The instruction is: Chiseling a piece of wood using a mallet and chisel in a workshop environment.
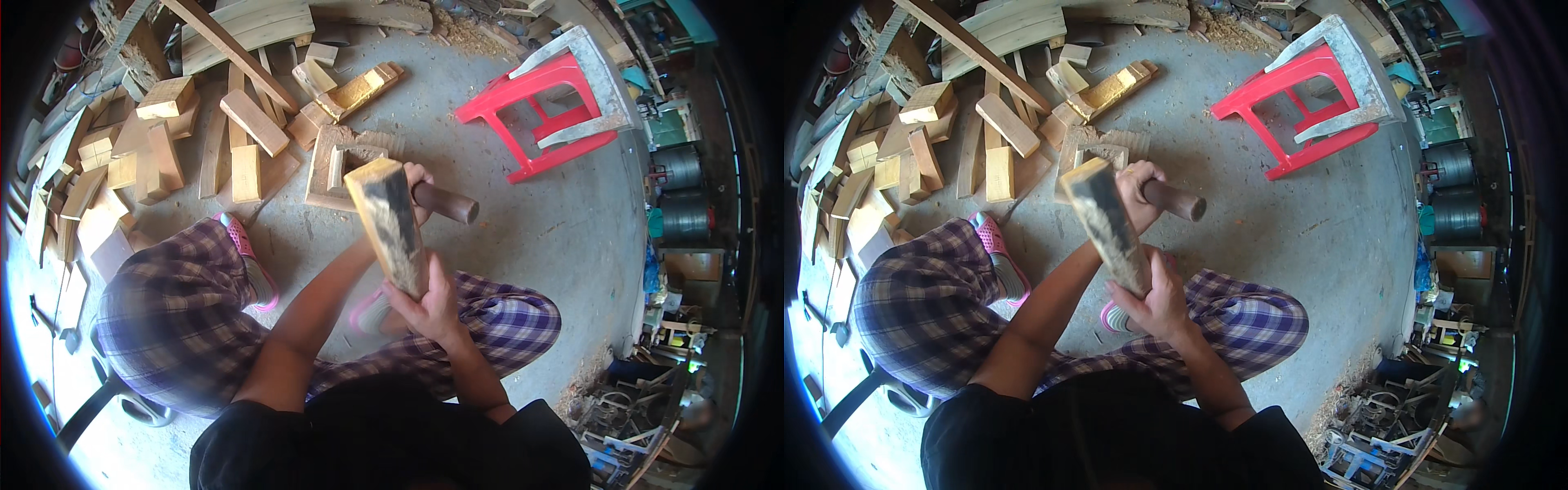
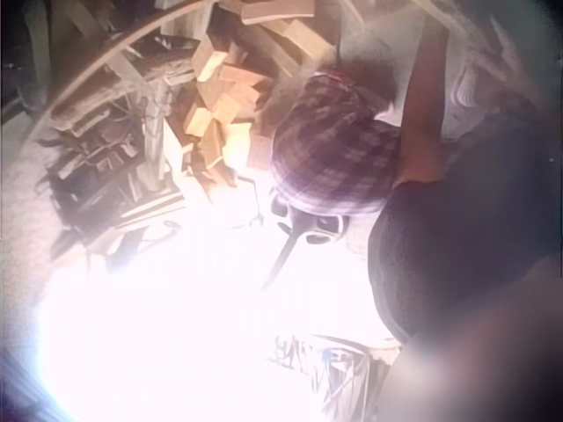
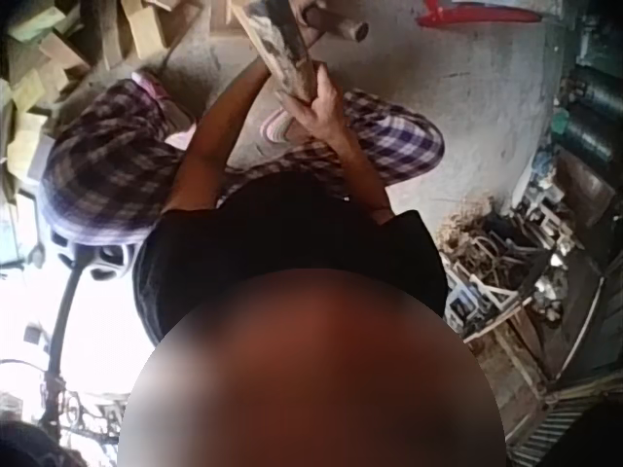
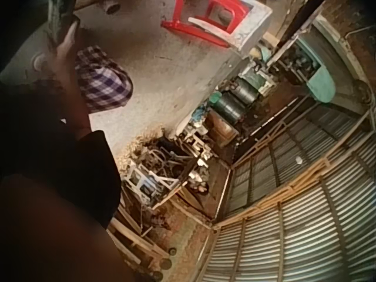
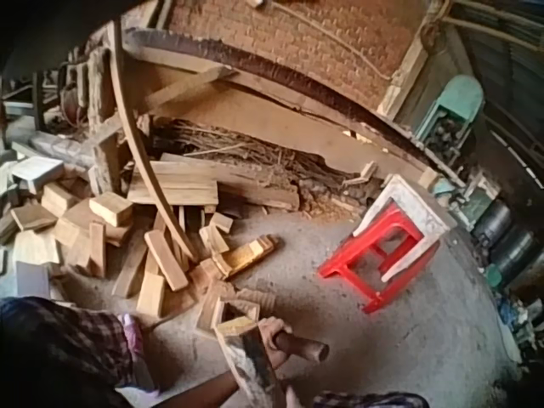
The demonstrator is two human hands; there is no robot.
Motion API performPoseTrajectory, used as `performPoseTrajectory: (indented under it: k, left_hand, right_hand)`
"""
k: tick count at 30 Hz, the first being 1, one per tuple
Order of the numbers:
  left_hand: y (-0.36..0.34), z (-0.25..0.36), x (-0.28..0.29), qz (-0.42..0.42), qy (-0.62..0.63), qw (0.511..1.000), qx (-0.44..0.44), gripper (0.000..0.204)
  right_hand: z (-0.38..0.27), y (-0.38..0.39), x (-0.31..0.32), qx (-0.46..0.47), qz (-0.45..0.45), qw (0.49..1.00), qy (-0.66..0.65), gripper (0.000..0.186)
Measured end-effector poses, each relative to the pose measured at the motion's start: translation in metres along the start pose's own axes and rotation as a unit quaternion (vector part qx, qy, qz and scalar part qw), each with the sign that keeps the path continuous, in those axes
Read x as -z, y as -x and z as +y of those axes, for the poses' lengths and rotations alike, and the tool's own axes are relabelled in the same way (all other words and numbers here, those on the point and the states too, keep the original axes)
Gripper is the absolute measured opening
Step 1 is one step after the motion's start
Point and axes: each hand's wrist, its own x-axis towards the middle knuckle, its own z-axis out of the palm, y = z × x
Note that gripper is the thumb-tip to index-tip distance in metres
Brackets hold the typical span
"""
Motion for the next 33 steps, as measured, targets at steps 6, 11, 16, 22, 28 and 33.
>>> performPoseTrajectory:
  k: [6,11,16,22,28,33]
  left_hand:
    - [-0.007,-0.013,-0.001,0.061,0.029,0.997,-0.022,0.026]
    - [-0.01,0.008,0.012,0.025,0.036,0.998,-0.037,0.022]
    - [-0.011,0.01,0.015,0.024,-0.003,0.999,-0.029,0.026]
    - [-0.004,-0.009,-0.001,0.073,0.006,0.996,-0.048,0.019]
    - [-0.01,0.007,0.011,0.033,-0.023,0.996,-0.074,0.026]
    - [-0.003,-0.01,0.0,0.056,0.074,0.996,-0.012,0.024]
  right_hand:
    - [0.003,0.003,-0.001,-0.018,0.012,0.999,-0.045,0.051]
    - [-0.011,0.001,0.002,0.051,0.047,0.995,-0.069,0.052]
    - [-0.002,0.0,-0.004,-0.075,-0.066,0.995,-0.02,0.055]
    - [-0.017,0.001,-0.003,0.005,0.036,0.995,-0.096,0.055]
    - [0.009,0.0,-0.006,-0.097,-0.041,0.994,0.003,0.055]
    - [-0.004,0.006,-0.004,-0.013,0.025,0.996,-0.09,0.053]
